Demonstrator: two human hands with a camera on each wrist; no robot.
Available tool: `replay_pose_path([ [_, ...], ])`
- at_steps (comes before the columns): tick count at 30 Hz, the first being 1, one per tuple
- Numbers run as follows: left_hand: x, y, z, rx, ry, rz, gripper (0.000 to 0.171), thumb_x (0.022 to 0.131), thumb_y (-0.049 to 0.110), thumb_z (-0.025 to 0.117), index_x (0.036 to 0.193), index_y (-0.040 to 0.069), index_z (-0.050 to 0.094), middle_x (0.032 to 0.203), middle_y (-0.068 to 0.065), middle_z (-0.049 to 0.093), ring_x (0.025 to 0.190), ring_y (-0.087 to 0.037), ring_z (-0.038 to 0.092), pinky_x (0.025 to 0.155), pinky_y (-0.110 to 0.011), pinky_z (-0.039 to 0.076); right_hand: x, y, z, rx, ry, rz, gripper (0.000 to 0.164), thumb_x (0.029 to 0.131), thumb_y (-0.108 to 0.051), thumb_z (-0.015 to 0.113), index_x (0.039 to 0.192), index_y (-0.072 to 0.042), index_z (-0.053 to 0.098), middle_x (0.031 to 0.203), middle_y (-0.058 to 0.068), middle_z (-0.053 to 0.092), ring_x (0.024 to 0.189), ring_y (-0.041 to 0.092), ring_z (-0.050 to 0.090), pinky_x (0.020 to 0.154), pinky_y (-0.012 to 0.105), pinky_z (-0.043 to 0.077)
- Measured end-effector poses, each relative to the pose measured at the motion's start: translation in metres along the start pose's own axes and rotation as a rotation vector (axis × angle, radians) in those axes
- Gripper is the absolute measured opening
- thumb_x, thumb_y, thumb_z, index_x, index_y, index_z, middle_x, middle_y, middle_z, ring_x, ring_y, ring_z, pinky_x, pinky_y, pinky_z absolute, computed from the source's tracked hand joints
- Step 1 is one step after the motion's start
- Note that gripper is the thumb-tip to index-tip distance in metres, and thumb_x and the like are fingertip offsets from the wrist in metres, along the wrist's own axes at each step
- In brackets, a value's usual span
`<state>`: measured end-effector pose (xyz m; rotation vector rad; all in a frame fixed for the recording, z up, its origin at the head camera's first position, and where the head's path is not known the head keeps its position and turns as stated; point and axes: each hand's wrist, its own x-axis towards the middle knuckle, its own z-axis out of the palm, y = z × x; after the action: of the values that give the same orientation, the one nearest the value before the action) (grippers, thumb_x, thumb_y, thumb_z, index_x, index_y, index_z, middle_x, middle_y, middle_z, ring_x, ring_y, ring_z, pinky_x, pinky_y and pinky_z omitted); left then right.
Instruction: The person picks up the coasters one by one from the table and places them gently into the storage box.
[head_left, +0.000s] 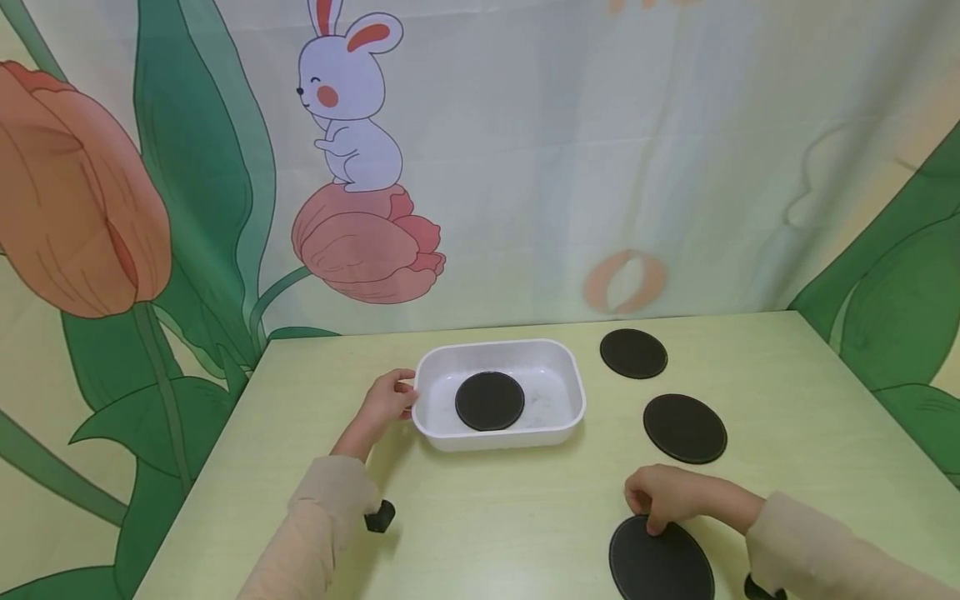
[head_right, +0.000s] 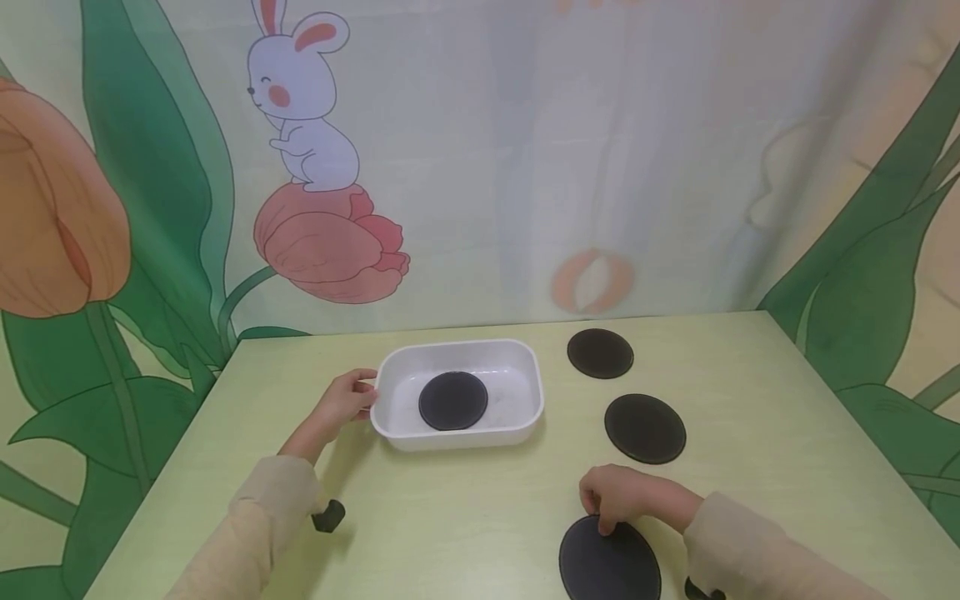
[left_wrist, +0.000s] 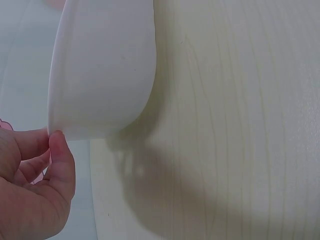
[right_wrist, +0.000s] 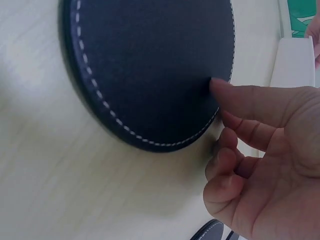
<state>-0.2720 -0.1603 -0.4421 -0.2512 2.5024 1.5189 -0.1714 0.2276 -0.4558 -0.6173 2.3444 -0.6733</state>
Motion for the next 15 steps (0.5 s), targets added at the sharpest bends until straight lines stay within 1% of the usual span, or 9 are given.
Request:
replay_pose_path([
  [5, 0.0008, 0.0002, 0.0008, -0.004, 0.006, -0.007, 0.04, 0.086, 0.002, 0.052, 0.125, 0.003, 0.043, 0.099, -0.014, 0.05, 0.079, -0.018, 0.052, 0.06, -0.021, 0.05, -0.0007, -0.0005, 0.002, -0.042, 0.034, -0.003, 0.026, 0.054, 0.005, 0.069, 0.066, -0.01, 0.051, 0.062, -0.006, 0.042, 0.057, 0.008, 0.038, 0.05, 0.02, 0.033],
  [10, 0.0002, 0.0012, 0.001, 0.0, 0.01, -0.01, 0.04, 0.086, 0.002, 0.052, 0.125, 0.003, 0.043, 0.099, -0.014, 0.05, 0.079, -0.019, 0.052, 0.061, -0.022, 0.051, -0.0012, -0.0003, 0.0025, -0.051, 0.038, -0.008, 0.026, 0.055, 0.005, 0.069, 0.066, -0.01, 0.051, 0.062, -0.006, 0.042, 0.057, 0.007, 0.038, 0.05, 0.02, 0.033],
  [12, -0.0002, 0.0014, 0.0011, 0.006, 0.012, -0.013, 0.04, 0.086, 0.003, 0.052, 0.125, 0.004, 0.044, 0.1, -0.015, 0.05, 0.08, -0.02, 0.052, 0.062, -0.023, 0.051, -0.0015, -0.0005, 0.0022, -0.043, 0.03, -0.008, 0.026, 0.056, 0.005, 0.07, 0.067, -0.009, 0.051, 0.063, -0.006, 0.042, 0.057, 0.007, 0.038, 0.051, 0.02, 0.033],
  [15, -0.0004, 0.001, 0.0017, 0.015, 0.012, -0.017, 0.04, 0.086, 0.003, 0.052, 0.125, 0.004, 0.043, 0.102, -0.015, 0.051, 0.081, -0.02, 0.053, 0.064, -0.024, 0.051, -0.0029, -0.0014, 0.0, 0.004, 0.002, -0.017, 0.025, 0.057, 0.007, 0.068, 0.068, -0.008, 0.051, 0.063, -0.005, 0.041, 0.058, 0.007, 0.038, 0.051, 0.019, 0.034],
])
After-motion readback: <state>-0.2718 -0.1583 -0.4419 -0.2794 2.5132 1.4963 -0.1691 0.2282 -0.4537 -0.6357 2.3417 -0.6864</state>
